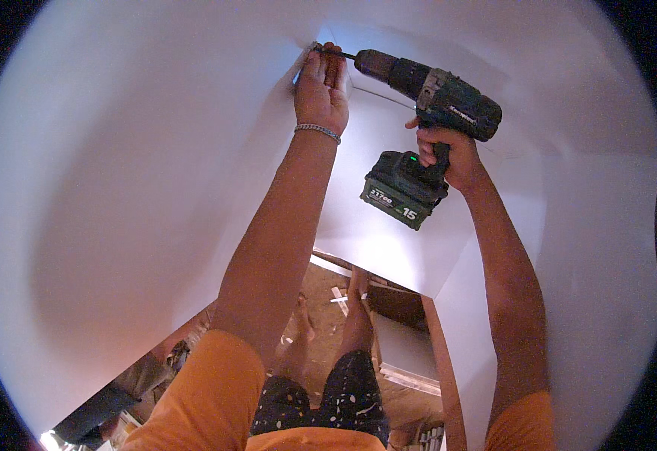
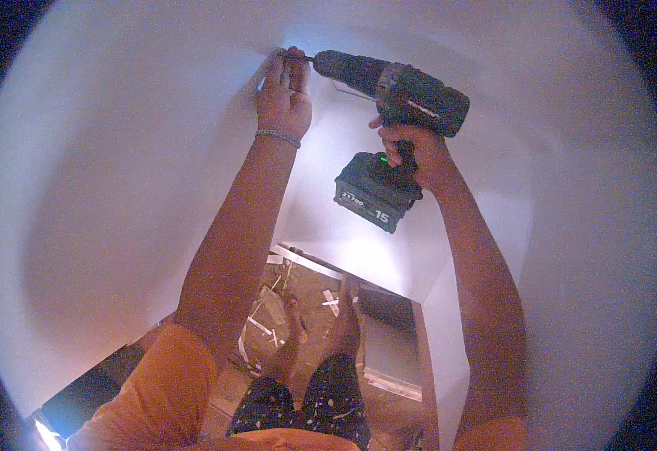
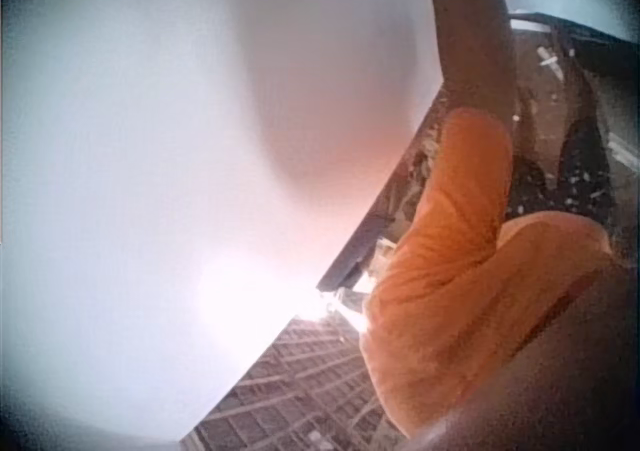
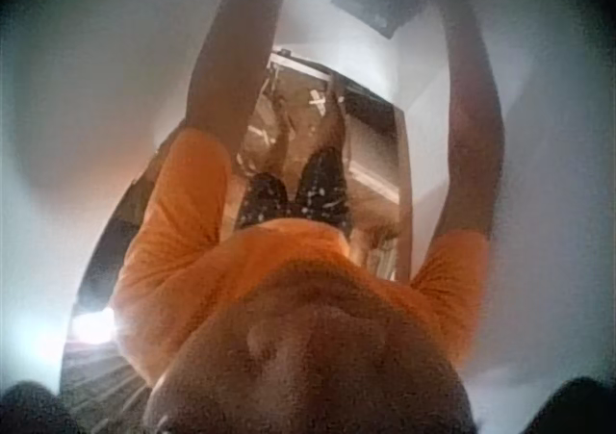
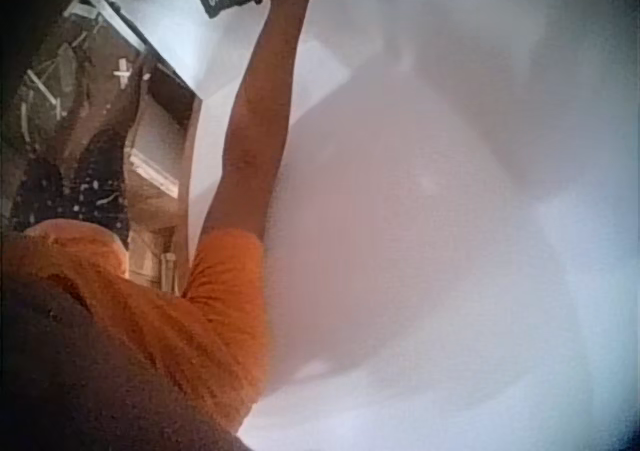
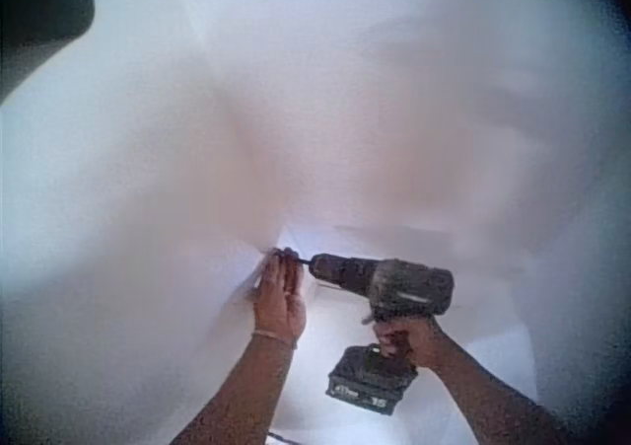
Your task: The person attaches metal hardware and screws into the interior corners of a white cabinet using a power drill and by hand.
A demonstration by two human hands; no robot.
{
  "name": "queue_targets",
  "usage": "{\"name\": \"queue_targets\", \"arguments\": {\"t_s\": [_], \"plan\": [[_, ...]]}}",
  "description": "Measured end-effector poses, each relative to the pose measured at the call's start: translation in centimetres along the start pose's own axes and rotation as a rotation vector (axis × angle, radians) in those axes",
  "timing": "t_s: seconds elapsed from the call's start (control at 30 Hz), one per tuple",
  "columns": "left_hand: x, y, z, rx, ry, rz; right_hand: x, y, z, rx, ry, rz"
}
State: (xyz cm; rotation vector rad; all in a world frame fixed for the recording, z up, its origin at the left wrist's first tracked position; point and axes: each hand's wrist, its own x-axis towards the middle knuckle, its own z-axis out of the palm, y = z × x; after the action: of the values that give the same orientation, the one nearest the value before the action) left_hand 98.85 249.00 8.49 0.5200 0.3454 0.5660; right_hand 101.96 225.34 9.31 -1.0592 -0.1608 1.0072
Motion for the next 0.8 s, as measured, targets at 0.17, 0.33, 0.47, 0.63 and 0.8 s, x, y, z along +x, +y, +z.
{"name": "queue_targets", "arguments": {"t_s": [0.17, 0.33, 0.47, 0.63, 0.8], "plan": [[-0.8, -0.1, 2.0, -0.081, 0.086, 0.019, 0.1, -0.4, -0.3, 0.015, 0.002, 0.032], [-0.8, -0.2, 2.6, -0.127, 0.154, -0.012, 0.6, 0.2, -1.2, 0.037, -0.006, 0.025], [0.0, -0.5, 2.7, -0.194, 0.139, 0.024, 0.4, 0.1, -0.5, 0.061, 0.019, 0.042], [0.4, -1.3, 3.1, -0.221, 0.129, 0.041, 0.3, 0.0, -0.4, 0.041, -0.008, 0.028], [0.5, -1.1, 2.8, -0.192, 0.144, 0.053, 0.3, 0.0, -0.1, 0.023, 0.006, 0.006]]}}
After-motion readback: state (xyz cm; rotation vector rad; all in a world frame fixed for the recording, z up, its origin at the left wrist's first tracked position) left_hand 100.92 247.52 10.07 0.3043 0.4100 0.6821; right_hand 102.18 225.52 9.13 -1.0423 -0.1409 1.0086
